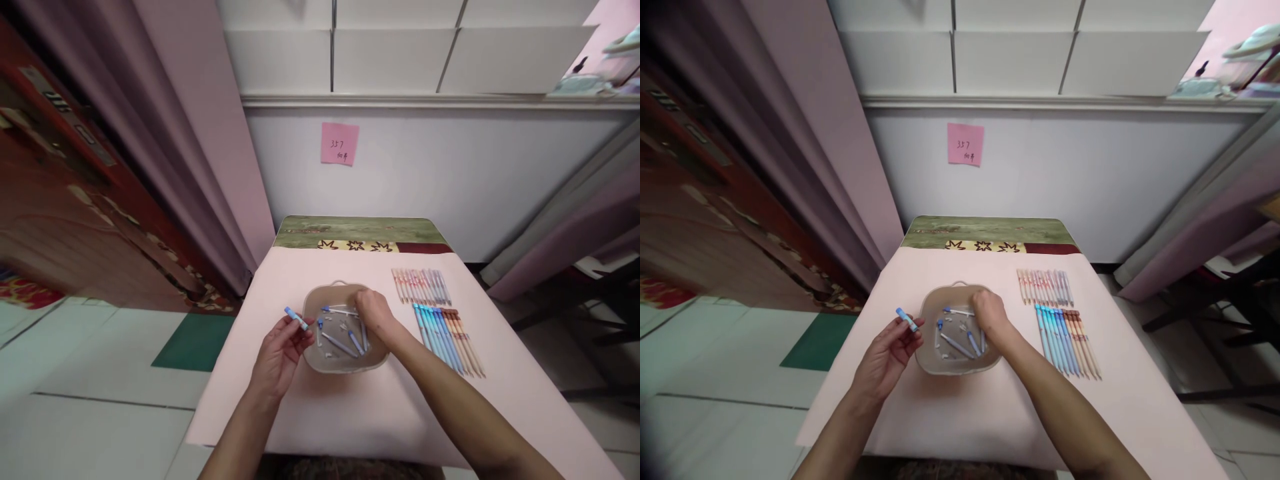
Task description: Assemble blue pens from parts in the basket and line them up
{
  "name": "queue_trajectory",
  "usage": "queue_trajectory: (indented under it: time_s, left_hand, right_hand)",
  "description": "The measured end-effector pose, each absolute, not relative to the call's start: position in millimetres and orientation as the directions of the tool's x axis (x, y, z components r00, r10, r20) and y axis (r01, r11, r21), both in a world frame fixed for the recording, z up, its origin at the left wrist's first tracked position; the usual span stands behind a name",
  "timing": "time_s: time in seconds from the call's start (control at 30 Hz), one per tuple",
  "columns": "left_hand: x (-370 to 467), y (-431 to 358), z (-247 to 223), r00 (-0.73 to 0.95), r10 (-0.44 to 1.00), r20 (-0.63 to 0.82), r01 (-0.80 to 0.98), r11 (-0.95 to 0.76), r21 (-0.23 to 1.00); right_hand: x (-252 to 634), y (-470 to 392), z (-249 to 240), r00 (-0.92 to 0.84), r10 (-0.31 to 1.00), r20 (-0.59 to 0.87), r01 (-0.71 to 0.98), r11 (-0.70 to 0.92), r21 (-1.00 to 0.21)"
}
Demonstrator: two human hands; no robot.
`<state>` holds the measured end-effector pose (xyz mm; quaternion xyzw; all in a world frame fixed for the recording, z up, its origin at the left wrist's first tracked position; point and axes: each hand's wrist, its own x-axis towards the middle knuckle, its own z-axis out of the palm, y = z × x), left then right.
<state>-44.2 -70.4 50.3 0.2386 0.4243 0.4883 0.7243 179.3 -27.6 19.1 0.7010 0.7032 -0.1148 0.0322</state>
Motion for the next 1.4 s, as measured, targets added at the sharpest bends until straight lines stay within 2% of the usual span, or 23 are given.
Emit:
queue_trajectory:
  time_s: [0.2,0.57,0.67,0.77,0.97,1.03,1.1,1.13,1.2,1.4]
  left_hand:
    - [-36.8,-67.6,52.0,0.188,0.934,-0.304,-0.510,0.358,0.782]
    - [-42.7,-67.7,44.7,0.117,0.931,-0.345,-0.511,0.354,0.783]
    - [-40.6,-67.4,44.3,0.110,0.929,-0.352,-0.508,0.357,0.784]
    - [-37.7,-67.9,46.0,0.114,0.930,-0.348,-0.503,0.356,0.787]
    - [-31.1,-68.4,51.7,0.143,0.950,-0.278,-0.385,0.312,0.869]
    - [-25.4,-66.3,50.5,0.169,0.956,-0.241,-0.328,0.285,0.901]
    - [-17.8,-63.7,48.3,0.222,0.951,-0.217,-0.266,0.273,0.924]
    - [-13.6,-62.6,47.3,0.248,0.945,-0.211,-0.237,0.271,0.933]
    - [-5.4,-61.9,46.8,0.279,0.939,-0.201,-0.193,0.260,0.946]
    - [6.1,-68.8,52.8,0.327,0.938,-0.120,-0.072,0.151,0.986]
  right_hand:
    - [174.4,-37.6,19.5,-0.080,0.974,-0.210,0.977,0.035,-0.208]
    - [146.9,-35.3,-0.7,-0.116,0.963,-0.242,0.958,0.044,-0.282]
    - [148.1,-37.8,1.0,-0.112,0.971,-0.210,0.934,0.030,-0.357]
    - [157.0,-40.6,7.7,-0.097,0.983,-0.156,0.876,0.010,-0.481]
    - [187.3,-45.3,25.1,-0.105,0.989,-0.101,0.622,-0.014,-0.783]
    - [192.8,-49.7,32.0,-0.094,0.992,-0.085,0.394,-0.041,-0.918]
    - [192.9,-56.7,39.0,-0.090,0.993,-0.077,0.118,-0.066,-0.991]
    - [191.1,-61.0,42.2,-0.092,0.993,-0.077,0.016,-0.076,-0.997]
    - [185.3,-70.1,47.0,-0.105,0.990,-0.093,-0.085,-0.102,-0.991]
    - [174.0,-88.7,49.7,-0.170,0.966,-0.193,-0.254,-0.232,-0.939]
